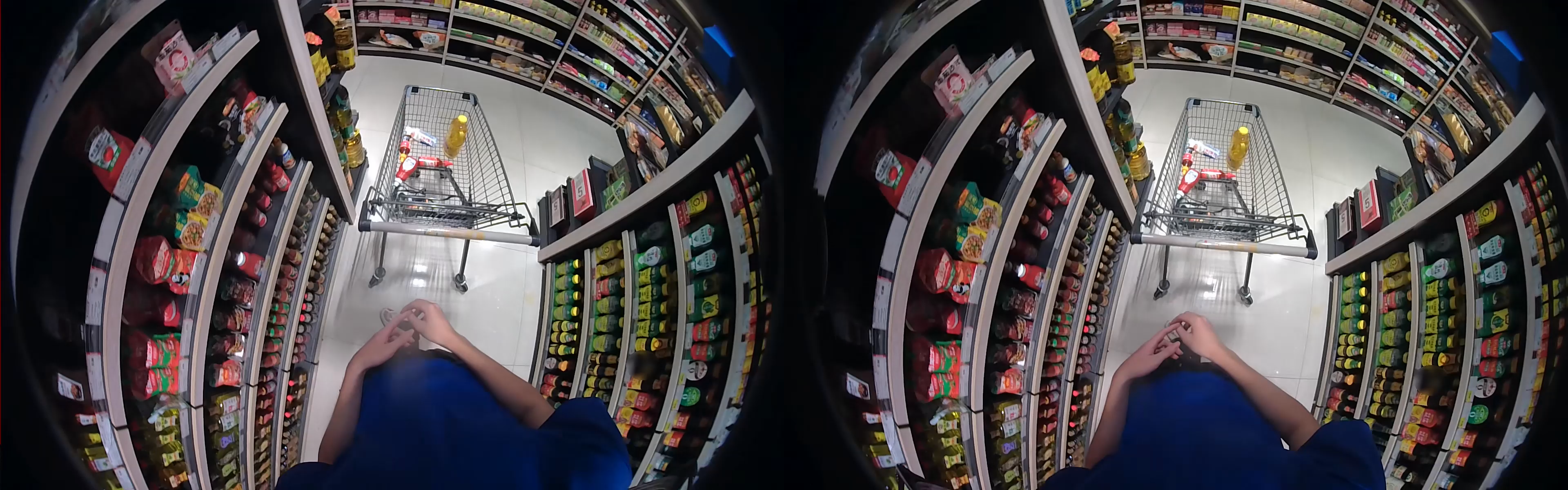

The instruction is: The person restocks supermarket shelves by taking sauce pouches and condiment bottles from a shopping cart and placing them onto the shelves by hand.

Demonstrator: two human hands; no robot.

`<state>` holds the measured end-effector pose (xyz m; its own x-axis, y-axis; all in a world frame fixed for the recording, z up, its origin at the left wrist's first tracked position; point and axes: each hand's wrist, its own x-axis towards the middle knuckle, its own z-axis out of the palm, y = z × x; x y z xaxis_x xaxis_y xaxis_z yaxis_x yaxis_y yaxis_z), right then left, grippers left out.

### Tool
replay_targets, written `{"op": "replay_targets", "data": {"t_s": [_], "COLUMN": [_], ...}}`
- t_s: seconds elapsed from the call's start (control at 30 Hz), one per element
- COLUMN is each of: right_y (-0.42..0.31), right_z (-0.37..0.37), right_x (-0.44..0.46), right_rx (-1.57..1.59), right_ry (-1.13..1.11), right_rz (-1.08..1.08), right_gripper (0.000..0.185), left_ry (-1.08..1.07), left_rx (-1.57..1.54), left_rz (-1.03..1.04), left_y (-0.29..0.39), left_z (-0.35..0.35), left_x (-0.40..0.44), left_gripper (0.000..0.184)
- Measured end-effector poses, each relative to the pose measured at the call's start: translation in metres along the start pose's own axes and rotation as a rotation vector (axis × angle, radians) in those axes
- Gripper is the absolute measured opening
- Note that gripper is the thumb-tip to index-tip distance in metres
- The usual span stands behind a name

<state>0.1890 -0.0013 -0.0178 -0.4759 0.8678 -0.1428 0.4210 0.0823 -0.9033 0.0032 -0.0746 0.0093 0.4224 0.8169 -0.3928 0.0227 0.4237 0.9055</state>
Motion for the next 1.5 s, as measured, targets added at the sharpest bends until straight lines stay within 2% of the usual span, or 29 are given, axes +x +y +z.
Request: {"op": "replay_targets", "data": {"t_s": [0.1, 0.23, 0.27, 0.37, 0.4, 0.5, 0.6, 0.7, 0.83, 0.87, 0.97, 1.03, 1.07, 1.17, 1.2, 1.3, 1.37, 1.43, 1.5], "right_y": [0.000, -0.009, -0.005, 0.001, 0.001, -0.015, -0.006, -0.009, 0.003, 0.016, 0.051, 0.094, 0.112, 0.172, 0.194, 0.252, 0.282, 0.300, 0.317], "right_z": [-0.018, -0.057, -0.064, -0.084, -0.093, -0.117, -0.128, -0.147, -0.181, -0.190, -0.217, -0.225, -0.230, -0.230, -0.230, -0.218, -0.202, -0.181, -0.164], "right_x": [0.024, 0.049, 0.056, 0.085, 0.092, 0.117, 0.147, 0.180, 0.239, 0.257, 0.307, 0.343, 0.360, 0.414, 0.435, 0.503, 0.546, 0.583, 0.616], "right_rx": [-0.067, -0.045, -0.043, -0.060, -0.070, -0.075, 0.045, 0.071, 0.009, 0.001, -0.052, -0.063, -0.094, -0.231, -0.294, -0.546, -0.627, -0.665, -0.778], "right_ry": [0.036, 0.085, 0.096, 0.146, 0.163, 0.214, 0.253, 0.262, 0.251, 0.238, 0.152, 0.078, -0.013, -0.089, -0.126, -0.128, -0.150, -0.202, -0.309], "right_rz": [-0.056, 0.017, 0.044, 0.063, 0.065, 0.041, 0.004, -0.019, -0.066, -0.050, 0.050, 0.076, 0.159, 0.148, 0.100, 0.039, -0.058, -0.041, -0.072], "right_gripper": [0.019, 0.016, 0.016, 0.015, 0.015, 0.015, 0.016, 0.016, 0.015, 0.014, 0.015, 0.019, 0.030, 0.035, 0.040, 0.045, 0.048, 0.057, 0.058], "left_ry": [-0.021, -0.143, -0.122, 0.029, 0.108, 0.359, 0.577, 0.805, 1.001, 1.049, 1.298, 1.347, 1.372, 1.293, 1.291, 1.299, 1.386, 1.416, 1.413], "left_rx": [-0.009, -0.011, 0.059, 0.048, -0.060, -0.250, -0.128, 0.277, 0.700, 0.820, 0.907, 0.797, 0.761, 0.646, 0.782, 0.743, 0.826, 0.693, 0.694], "left_rz": [-0.009, 0.059, 0.049, 0.110, 0.206, 0.306, 0.329, 0.411, 0.362, 0.217, 0.033, -0.115, -0.177, -0.479, -0.520, -0.532, -0.480, -0.551, -0.556], "left_y": [0.015, 0.024, 0.027, 0.058, 0.069, 0.098, 0.130, 0.145, 0.123, 0.117, 0.121, 0.117, 0.120, 0.130, 0.133, 0.131, 0.132, 0.135, 0.144], "left_z": [-0.016, -0.047, -0.057, -0.074, -0.080, -0.103, -0.123, -0.139, -0.148, -0.144, -0.136, -0.144, -0.145, -0.151, -0.150, -0.153, -0.153, -0.154, -0.155], "left_x": [0.027, 0.079, 0.093, 0.128, 0.138, 0.163, 0.179, 0.207, 0.241, 0.245, 0.261, 0.269, 0.273, 0.287, 0.292, 0.295, 0.302, 0.306, 0.313], "left_gripper": [0.055, 0.056, 0.048, 0.039, 0.032, 0.028, 0.023, 0.022, 0.022, 0.030, 0.039, 0.044, 0.043, 0.042, 0.036, 0.031, 0.026, 0.027, 0.027]}}
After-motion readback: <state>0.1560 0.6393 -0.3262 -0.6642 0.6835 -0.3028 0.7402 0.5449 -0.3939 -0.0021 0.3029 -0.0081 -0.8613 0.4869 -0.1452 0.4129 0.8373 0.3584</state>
